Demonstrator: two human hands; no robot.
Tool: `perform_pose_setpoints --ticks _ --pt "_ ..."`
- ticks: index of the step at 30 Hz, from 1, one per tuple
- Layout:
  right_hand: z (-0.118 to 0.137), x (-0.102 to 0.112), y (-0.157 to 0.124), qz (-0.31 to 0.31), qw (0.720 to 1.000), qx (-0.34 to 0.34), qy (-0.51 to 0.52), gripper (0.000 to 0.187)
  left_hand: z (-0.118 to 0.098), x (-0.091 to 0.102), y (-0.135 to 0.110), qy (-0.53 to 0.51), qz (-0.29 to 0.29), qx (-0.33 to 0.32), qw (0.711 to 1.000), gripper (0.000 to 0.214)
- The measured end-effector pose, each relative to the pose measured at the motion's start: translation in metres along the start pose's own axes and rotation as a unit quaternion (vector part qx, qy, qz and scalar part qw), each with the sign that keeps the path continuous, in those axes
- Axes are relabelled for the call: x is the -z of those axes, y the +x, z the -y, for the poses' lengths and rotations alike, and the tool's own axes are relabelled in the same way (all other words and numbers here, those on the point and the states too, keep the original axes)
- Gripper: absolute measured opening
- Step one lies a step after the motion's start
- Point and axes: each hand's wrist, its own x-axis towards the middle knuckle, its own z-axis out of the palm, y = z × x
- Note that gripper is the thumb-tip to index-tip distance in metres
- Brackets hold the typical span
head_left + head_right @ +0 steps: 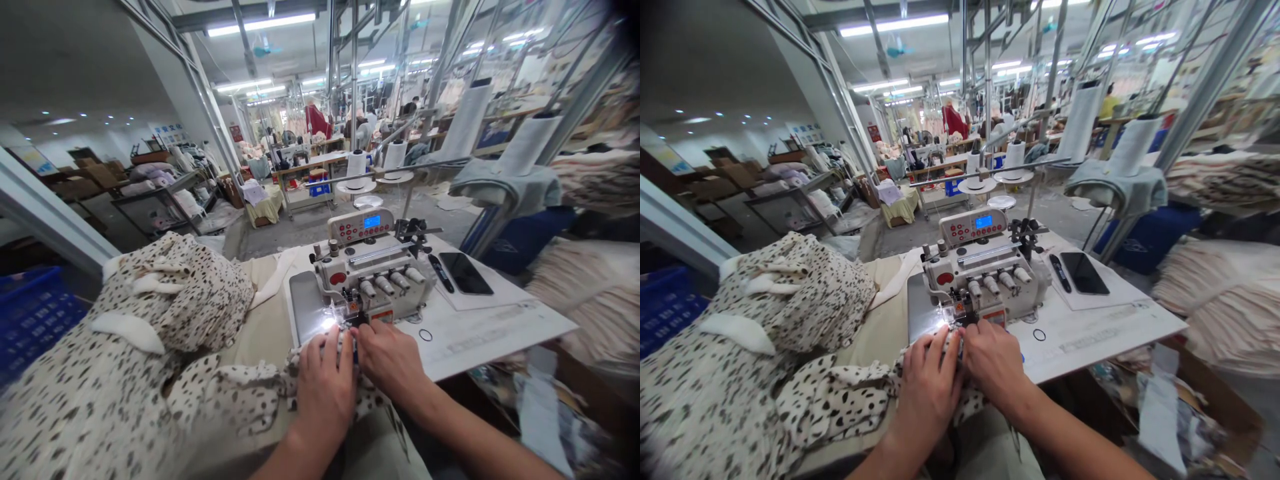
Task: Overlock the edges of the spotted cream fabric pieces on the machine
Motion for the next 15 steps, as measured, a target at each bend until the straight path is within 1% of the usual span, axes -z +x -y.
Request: perform_pose_setpoints --ticks 5,9,12,15 --pt "0.002 -0.001 0.005 0.002 1.0 0.005 0.011 0.029 -0.002 -0.004 0.0 0.025 -0.009 0.003 1.0 0.049" --pt "0.001 -0.008 0.004 -0.025 1.0 -0.002 0.019 0.031 -0.007 -0.01 -0.001 0.047 -0.024 0.006 0.999 0.051" --pt "-0.004 -0.016 -0.008 -0.061 0.998 -0.019 0.029 0.034 -0.01 -0.011 -0.001 0.052 -0.018 0.012 0.998 0.052" --pt "-0.013 -0.022 -0.028 -0.092 0.993 -0.047 0.056 0.038 -0.009 -0.008 -0.002 0.036 -0.005 0.012 0.999 0.056"
